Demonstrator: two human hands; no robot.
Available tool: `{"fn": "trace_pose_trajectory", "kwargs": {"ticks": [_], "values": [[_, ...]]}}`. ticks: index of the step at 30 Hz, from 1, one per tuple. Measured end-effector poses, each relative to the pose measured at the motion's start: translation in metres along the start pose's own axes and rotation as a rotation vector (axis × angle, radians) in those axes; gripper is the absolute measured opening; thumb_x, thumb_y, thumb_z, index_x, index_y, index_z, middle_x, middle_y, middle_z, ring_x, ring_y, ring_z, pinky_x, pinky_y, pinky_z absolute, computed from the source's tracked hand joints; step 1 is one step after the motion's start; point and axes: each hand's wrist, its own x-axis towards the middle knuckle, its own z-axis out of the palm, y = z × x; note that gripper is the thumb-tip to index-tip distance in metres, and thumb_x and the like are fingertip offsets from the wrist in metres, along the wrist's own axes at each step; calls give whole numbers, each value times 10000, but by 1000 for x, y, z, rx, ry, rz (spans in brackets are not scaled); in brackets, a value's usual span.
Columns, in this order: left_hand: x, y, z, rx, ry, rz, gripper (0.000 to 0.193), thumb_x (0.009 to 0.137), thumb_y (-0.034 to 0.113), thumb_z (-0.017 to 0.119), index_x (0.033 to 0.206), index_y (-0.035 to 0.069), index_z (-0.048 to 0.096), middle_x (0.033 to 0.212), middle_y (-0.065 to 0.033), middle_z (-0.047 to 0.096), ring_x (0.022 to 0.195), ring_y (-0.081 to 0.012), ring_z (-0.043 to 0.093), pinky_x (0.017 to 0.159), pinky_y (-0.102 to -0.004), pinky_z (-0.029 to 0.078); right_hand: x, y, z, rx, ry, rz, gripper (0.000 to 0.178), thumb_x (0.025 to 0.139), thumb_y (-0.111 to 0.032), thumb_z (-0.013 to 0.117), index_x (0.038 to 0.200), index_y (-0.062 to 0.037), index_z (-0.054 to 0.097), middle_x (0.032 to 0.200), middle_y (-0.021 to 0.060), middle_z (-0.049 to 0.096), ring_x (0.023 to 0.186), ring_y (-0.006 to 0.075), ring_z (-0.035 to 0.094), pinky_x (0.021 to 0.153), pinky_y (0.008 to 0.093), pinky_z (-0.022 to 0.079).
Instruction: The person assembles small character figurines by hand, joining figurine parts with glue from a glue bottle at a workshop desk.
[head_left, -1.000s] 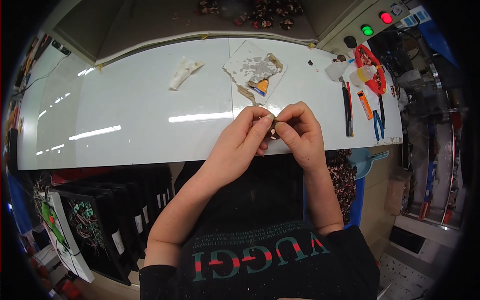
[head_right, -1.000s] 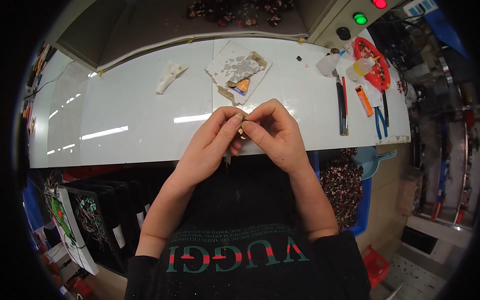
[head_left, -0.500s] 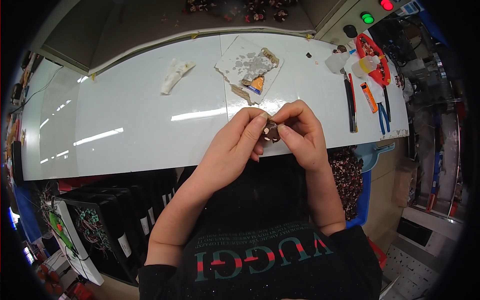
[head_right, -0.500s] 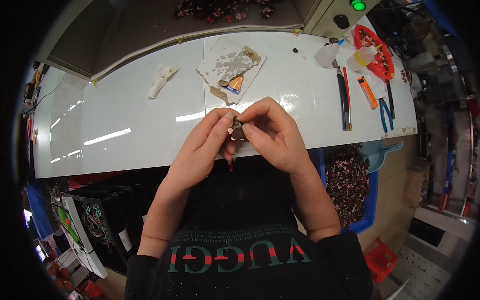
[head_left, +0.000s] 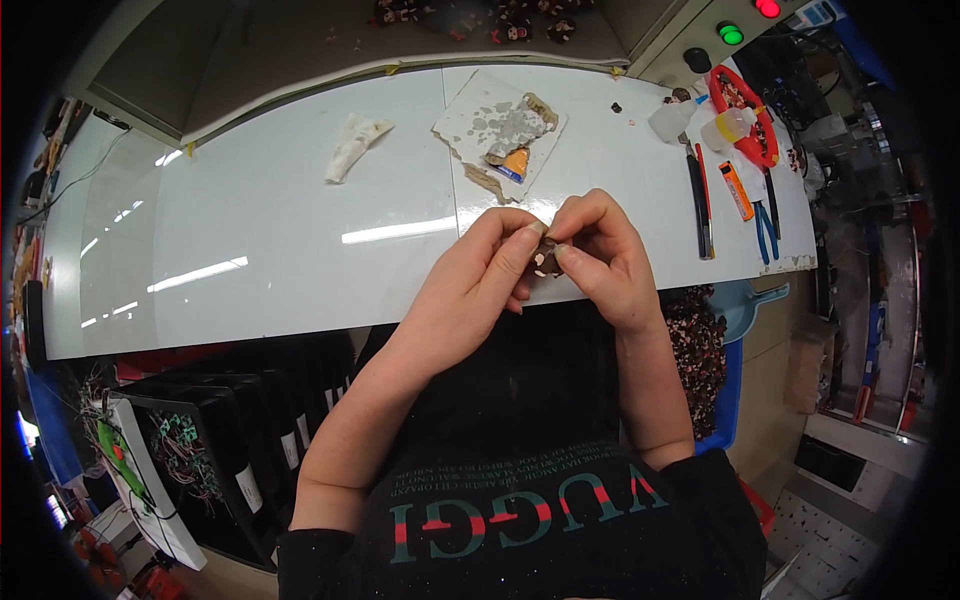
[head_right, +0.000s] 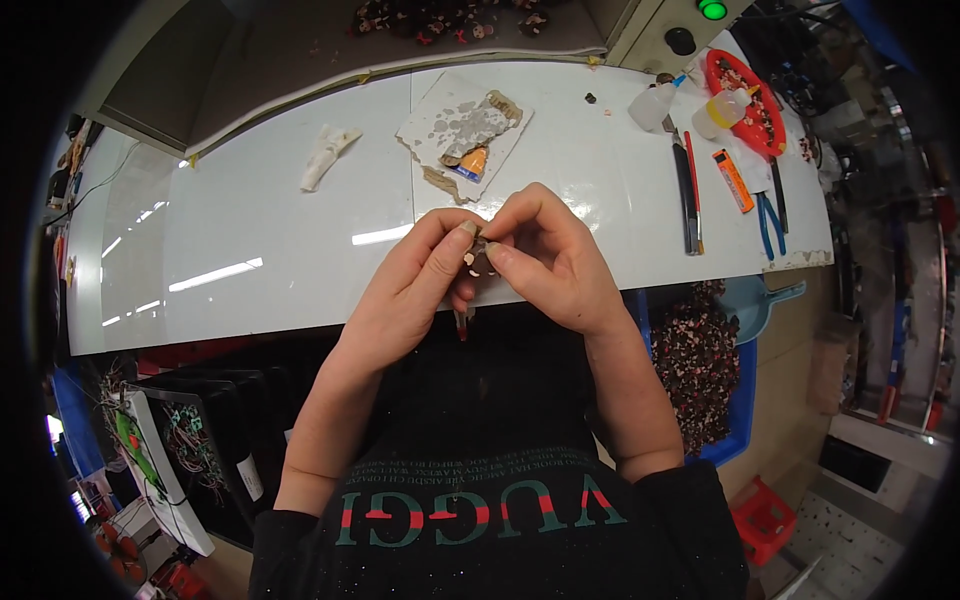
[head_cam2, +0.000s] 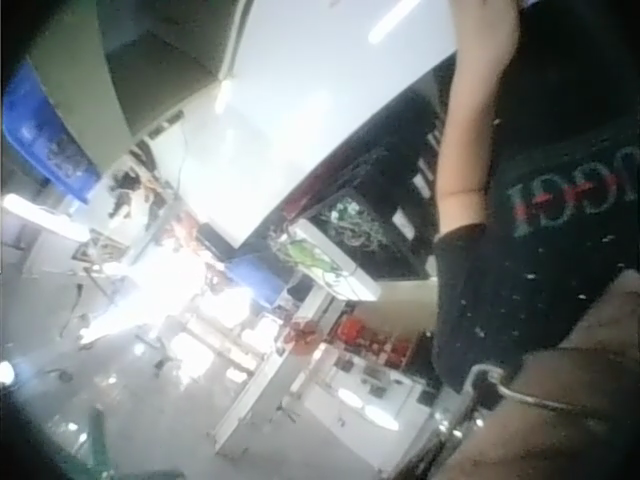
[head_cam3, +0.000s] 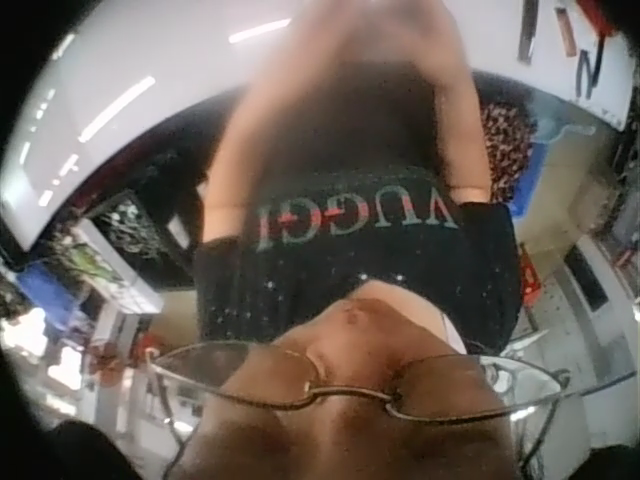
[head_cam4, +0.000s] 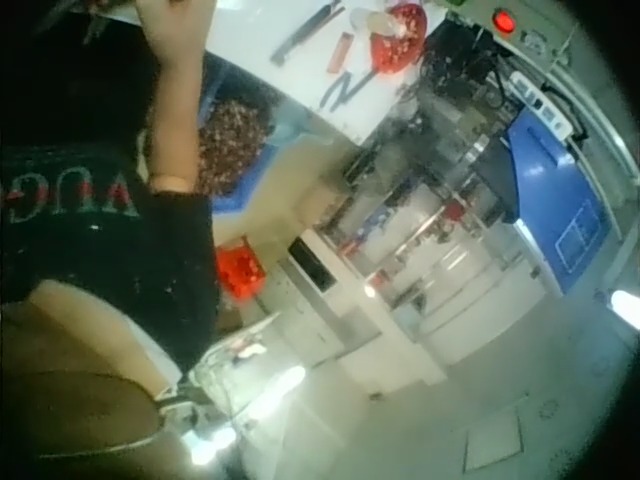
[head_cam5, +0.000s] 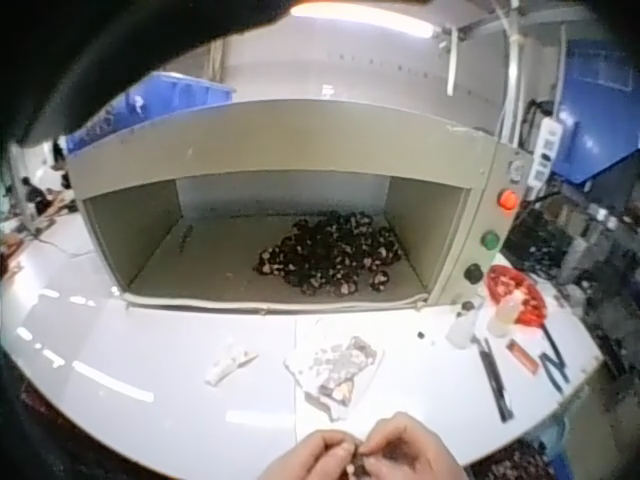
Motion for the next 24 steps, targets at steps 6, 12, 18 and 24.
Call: {"fn": "trace_pose_trajectory", "kwargs": {"ticks": [6, 12, 18, 24], "values": [[-1, 2, -1, 6, 2, 10, 301, 979, 261, 409, 1092, -7, 487, 805, -25, 519, 671, -67, 479, 621, -212, 439, 1, -4, 3, -20, 9, 12, 115, 858, -45, 542, 958, -30, 486, 902, 36, 540, 847, 80, 511, 781, 245, 420], [4, 11, 13, -10, -9, 18, 282, 978, 244, 409, 1092, 1, 491, 809, -28, 542, 677, -69, 507, 609, -207, 441, -4, -15, -5, -5, 85, 24, 113, 871, -61, 546, 968, -25, 501, 901, 31, 560, 844, 79, 536, 770, 242, 448], [9, 23, 40, -71, -11, -5, 265, 973, 248, 431, 1100, 26, 500, 860, -33, 571, 702, -70, 529, 606, -188, 435, -13, -47, -23, -41, 120, 39, 118, 870, -106, 579, 954, -29, 545, 855, 20, 573, 802, 71, 549, 709, 218, 454], [-4, 21, 29, -286, 9, 68, 292, 966, 228, 455, 1190, 44, 489, 1013, -53, 565, 865, -91, 539, 729, -217, 443, -10, -80, -49, -723, 315, -118, 98, 848, -83, 585, 889, 6, 579, 830, 43, 572, 772, 111, 523, 721, 246, 429]]}}
